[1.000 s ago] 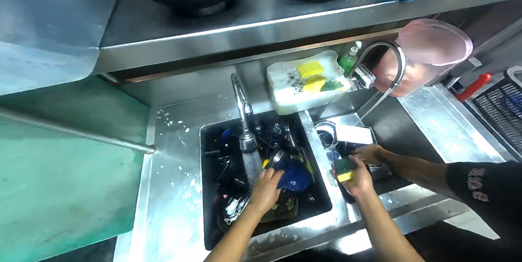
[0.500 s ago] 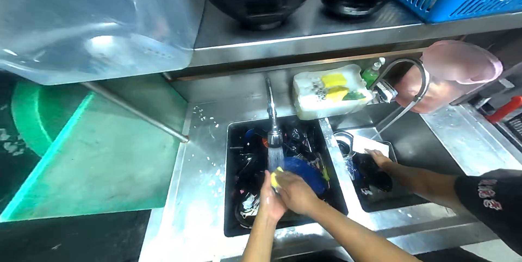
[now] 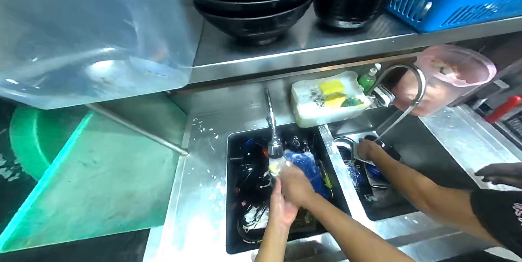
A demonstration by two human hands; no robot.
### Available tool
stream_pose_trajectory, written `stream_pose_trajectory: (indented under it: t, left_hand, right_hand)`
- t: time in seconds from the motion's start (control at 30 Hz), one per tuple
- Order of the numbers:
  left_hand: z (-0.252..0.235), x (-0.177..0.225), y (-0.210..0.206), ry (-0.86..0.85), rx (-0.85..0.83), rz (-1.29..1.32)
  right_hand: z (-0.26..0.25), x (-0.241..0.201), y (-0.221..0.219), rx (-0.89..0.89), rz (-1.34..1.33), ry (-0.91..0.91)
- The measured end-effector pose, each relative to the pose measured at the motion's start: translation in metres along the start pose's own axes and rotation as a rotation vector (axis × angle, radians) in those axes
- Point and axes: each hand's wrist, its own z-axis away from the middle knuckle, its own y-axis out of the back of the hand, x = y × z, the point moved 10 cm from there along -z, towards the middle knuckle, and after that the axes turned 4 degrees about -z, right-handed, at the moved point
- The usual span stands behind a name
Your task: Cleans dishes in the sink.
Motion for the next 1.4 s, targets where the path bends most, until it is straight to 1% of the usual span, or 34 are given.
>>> stream_pose_trajectory:
  t: [0.03, 0.1, 0.17, 0.23, 0.3, 0.37, 0.43, 0.5, 0.53, 0.6, 0.67, 0.7, 0.73, 0.77, 0.8, 0.83, 0.87, 0.9, 0.93, 0.97, 1.0, 1.03, 1.07, 1.1, 1.13, 1.17, 1.23, 1.27, 1.3, 1.33, 1.4]
  left_hand:
    - [-0.002, -0.003, 0.001, 0.008, 0.014, 0.025]
    - [-0.010, 0.008, 0.007, -0.021, 0.038, 0.073]
    - [-0.018, 0.033, 0.013, -0.089, 0.026, 0.087]
    - [-0.017, 0.045, 0.009, -0.133, 0.008, 0.038]
    - [-0.008, 0.034, -0.003, -0.106, -0.001, -0.043]
    - [-0.005, 0.013, -0.010, -0.054, -0.029, -0.011]
    - [-0.007, 0.005, -0.001, -0.064, 0.010, 0.046]
    - [-0.012, 0.015, 0.012, -0.138, 0.066, 0.081]
    - [-0.016, 0.021, 0.021, -0.178, 0.111, 0.087]
    - [-0.026, 0.025, 0.040, -0.217, 0.225, 0.061]
    - [-0.034, 0.016, 0.046, -0.188, 0.341, -0.065]
    - [-0.032, 0.010, 0.038, -0.169, 0.361, -0.183]
    - [-0.021, 0.007, 0.022, -0.148, 0.317, -0.357]
    - [-0.007, 0.009, -0.002, -0.118, 0.234, -0.537]
    - [0.001, 0.010, -0.021, -0.077, 0.166, -0.659]
    - [0.003, 0.000, -0.029, 0.032, 0.139, -0.595]
    - [0.004, -0.018, -0.033, 0.163, 0.138, -0.398]
    - [0.004, -0.037, -0.036, 0.288, 0.109, -0.255]
    - [0.002, -0.057, -0.040, 0.394, 0.014, -0.139]
    - [-0.001, -0.069, -0.045, 0.429, -0.096, -0.076]
    - [-0.006, -0.073, -0.046, 0.394, -0.141, -0.100]
    - [-0.014, -0.069, -0.043, 0.304, -0.122, -0.223]
    - [-0.024, -0.062, -0.036, 0.201, -0.063, -0.423]
    - [-0.035, -0.055, -0.024, 0.137, 0.017, -0.601]
    - [-0.045, -0.049, -0.014, 0.069, 0.098, -0.747]
    - [-0.056, -0.041, -0.007, 0.005, 0.174, -0.872]
    - [-0.070, -0.026, 0.010, -0.066, 0.328, -1.111]
    - [-0.074, -0.020, 0.014, -0.080, 0.373, -1.230]
    - [-0.078, -0.016, 0.011, -0.088, 0.383, -1.346]
    - [-0.082, -0.015, 0.000, -0.097, 0.344, -1.428]
    - [-0.084, -0.027, -0.026, -0.130, 0.153, -1.438]
  right_hand:
    - [-0.008, 0.016, 0.010, 0.030, 0.059, -0.079]
    - [-0.008, 0.039, 0.018, 0.013, 0.168, -0.223]
    - [0.011, 0.032, 0.006, -0.084, 0.178, -0.234]
    - [0.028, 0.004, -0.008, -0.129, 0.092, -0.152]
    - [0.023, -0.019, -0.007, -0.074, 0.008, -0.037]
    - [-0.003, -0.015, 0.005, 0.005, 0.043, 0.041]
    - [-0.029, 0.012, 0.027, 0.105, 0.159, 0.017]
    - [-0.039, 0.037, 0.060, 0.207, 0.212, -0.105]
    - [-0.035, 0.047, 0.071, 0.224, 0.158, -0.190]
    - [-0.014, 0.056, 0.066, 0.235, -0.048, -0.323]
    - [0.017, 0.047, 0.048, 0.398, -0.360, -0.341]
    - [0.032, 0.036, 0.038, 0.486, -0.483, -0.317]
    - [0.046, 0.023, 0.032, 0.536, -0.546, -0.279]
    - [0.052, 0.011, 0.035, 0.580, -0.564, -0.219]
    - [0.052, 0.004, 0.049, 0.599, -0.543, -0.163]
    - [0.047, 0.002, 0.070, 0.597, -0.509, -0.123]
    - [0.041, 0.003, 0.095, 0.595, -0.492, -0.079]
    - [0.034, 0.009, 0.117, 0.590, -0.513, -0.061]
    - [0.028, 0.020, 0.131, 0.554, -0.589, -0.108]
    - [0.026, 0.037, 0.132, 0.507, -0.725, -0.215]
    - [0.028, 0.055, 0.120, 0.477, -0.895, -0.331]
    - [0.030, 0.075, 0.092, 0.446, -1.095, -0.418]
    - [0.035, 0.091, 0.059, 0.417, -1.337, -0.459]
    - [0.042, 0.102, 0.031, 0.420, -1.585, -0.484]
    - [0.047, 0.108, 0.011, 0.410, -1.774, -0.474]
    - [0.050, 0.108, 0.002, 0.365, -1.851, -0.477]
    - [0.058, 0.105, -0.002, 0.252, -1.812, -0.475]
    - [0.066, 0.109, 0.001, 0.251, -1.734, -0.480]
    - [0.073, 0.120, 0.009, 0.306, -1.630, -0.489]
    - [0.081, 0.137, 0.019, 0.397, -1.529, -0.491]
    - [0.102, 0.176, 0.039, 0.631, -1.456, -0.506]
